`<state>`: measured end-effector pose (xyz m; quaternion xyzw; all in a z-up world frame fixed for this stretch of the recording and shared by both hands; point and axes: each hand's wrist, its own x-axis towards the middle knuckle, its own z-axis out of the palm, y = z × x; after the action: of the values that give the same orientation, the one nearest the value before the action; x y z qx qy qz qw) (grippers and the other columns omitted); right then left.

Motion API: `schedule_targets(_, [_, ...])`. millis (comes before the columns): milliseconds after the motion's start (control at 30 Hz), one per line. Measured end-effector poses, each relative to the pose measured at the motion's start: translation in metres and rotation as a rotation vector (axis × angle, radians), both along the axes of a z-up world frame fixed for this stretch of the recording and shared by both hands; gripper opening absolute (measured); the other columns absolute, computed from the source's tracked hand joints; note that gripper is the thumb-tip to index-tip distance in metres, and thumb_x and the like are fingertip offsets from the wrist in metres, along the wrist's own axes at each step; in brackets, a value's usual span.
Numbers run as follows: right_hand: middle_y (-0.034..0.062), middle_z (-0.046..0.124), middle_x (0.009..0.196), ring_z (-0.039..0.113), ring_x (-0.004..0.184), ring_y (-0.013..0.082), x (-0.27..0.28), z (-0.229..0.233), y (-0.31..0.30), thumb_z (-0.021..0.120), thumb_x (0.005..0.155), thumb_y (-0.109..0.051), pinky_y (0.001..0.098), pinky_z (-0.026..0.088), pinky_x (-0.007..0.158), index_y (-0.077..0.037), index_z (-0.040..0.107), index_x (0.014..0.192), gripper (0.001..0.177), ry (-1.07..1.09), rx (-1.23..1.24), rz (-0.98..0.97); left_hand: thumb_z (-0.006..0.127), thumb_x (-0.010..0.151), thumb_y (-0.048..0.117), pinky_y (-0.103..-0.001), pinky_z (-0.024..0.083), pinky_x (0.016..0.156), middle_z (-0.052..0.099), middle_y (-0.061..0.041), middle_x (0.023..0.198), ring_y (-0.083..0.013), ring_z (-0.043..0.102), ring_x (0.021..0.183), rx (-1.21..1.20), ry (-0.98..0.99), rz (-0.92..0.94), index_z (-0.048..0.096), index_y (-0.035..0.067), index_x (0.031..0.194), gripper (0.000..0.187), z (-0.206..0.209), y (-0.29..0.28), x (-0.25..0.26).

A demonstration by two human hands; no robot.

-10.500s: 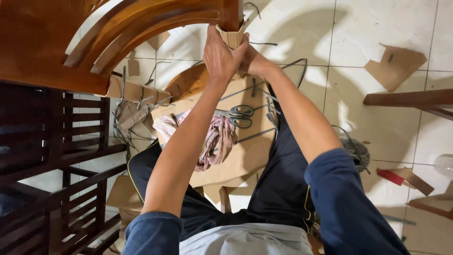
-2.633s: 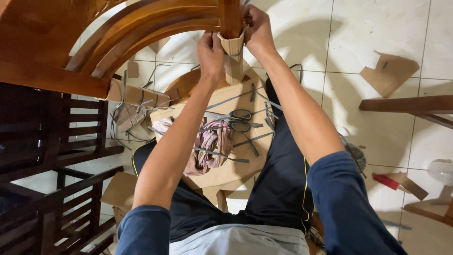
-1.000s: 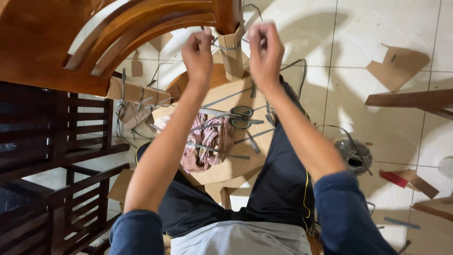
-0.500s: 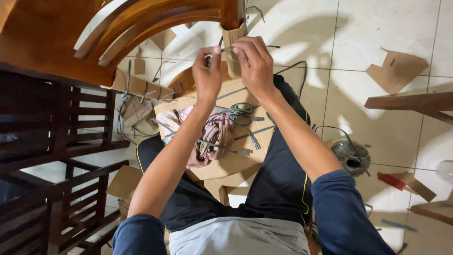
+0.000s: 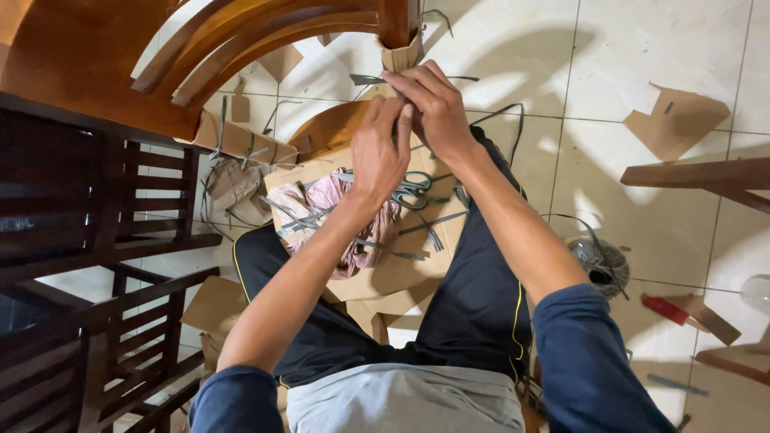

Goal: Wrapping the legs of a wooden chair with cardboard and securing them with ties.

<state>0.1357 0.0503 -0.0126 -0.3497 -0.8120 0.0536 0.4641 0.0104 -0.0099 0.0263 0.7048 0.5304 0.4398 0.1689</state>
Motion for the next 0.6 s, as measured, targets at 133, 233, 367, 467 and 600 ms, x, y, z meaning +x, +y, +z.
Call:
schedule_targets(133, [0.0088, 0.068, 0.102, 0.054, 0.09, 0.0211, 0.005, 0.01, -0.001, 0.078, 0.079, 0.012, 0.0303, 0.048, 0.081, 0.002, 0.074, 0.12, 0.042, 0.054, -0.083, 0.088, 0.055, 0.1, 0.015, -0.025, 0.042, 0.036, 0.057, -0.01, 0.09, -0.0132, 0.045, 0.048, 0.093, 0.107, 0.011, 0.068, -0.002, 0.099, 0.021, -0.011, 0.027, -0.008])
schedule_targets(233, [0.0097, 0.068, 0.093, 0.056, 0.084, 0.0187, 0.006, 0.0, 0.007, 0.069, 0.095, 0.006, 0.0289, 0.048, 0.072, 0.001, 0.071, 0.1, 0.008, 0.134, -0.198, 0.106, 0.051, 0.099, 0.024, -0.023, 0.042, 0.047, 0.055, -0.007, 0.086, -0.0135, 0.048, 0.062, 0.159, -0.023, -0.012, 0.068, 0.002, 0.087, 0.03, -0.008, 0.045, -0.02])
schedule_targets(367, [0.0111, 0.064, 0.09, 0.056, 0.08, 0.0207, 0.009, 0.017, -0.001, 0.064, 0.086, 0.015, 0.0312, 0.048, 0.074, 0.004, 0.069, 0.096, 0.016, 0.219, -0.351, 0.125, 0.049, 0.099, 0.022, -0.033, 0.055, 0.072, 0.053, -0.01, 0.1, -0.0204, 0.057, 0.083, 0.131, 0.061, -0.059, 0.076, 0.006, 0.099, 0.031, -0.01, 0.061, -0.034])
schedule_targets(467, [0.0106, 0.065, 0.091, 0.057, 0.081, 0.0205, 0.011, 0.022, -0.004, 0.067, 0.084, 0.015, 0.0304, 0.049, 0.074, 0.005, 0.07, 0.099, 0.019, 0.175, -0.343, 0.119, 0.058, 0.092, 0.013, -0.036, 0.053, 0.072, 0.053, -0.01, 0.096, -0.0229, 0.055, 0.078, 0.182, 0.195, -0.044, 0.075, 0.003, 0.089, 0.02, -0.009, 0.06, -0.035])
schedule_targets(600, [0.0104, 0.065, 0.097, 0.054, 0.09, 0.0251, 0.01, 0.027, -0.01, 0.072, 0.08, 0.015, 0.0355, 0.048, 0.079, 0.004, 0.065, 0.091, 0.017, -0.09, 0.031, -0.008, 0.055, 0.097, 0.02, -0.038, 0.048, 0.071, 0.049, -0.008, 0.088, -0.0225, 0.052, 0.071, 0.217, 0.299, 0.111, 0.067, 0.005, 0.088, 0.021, -0.02, 0.063, -0.021])
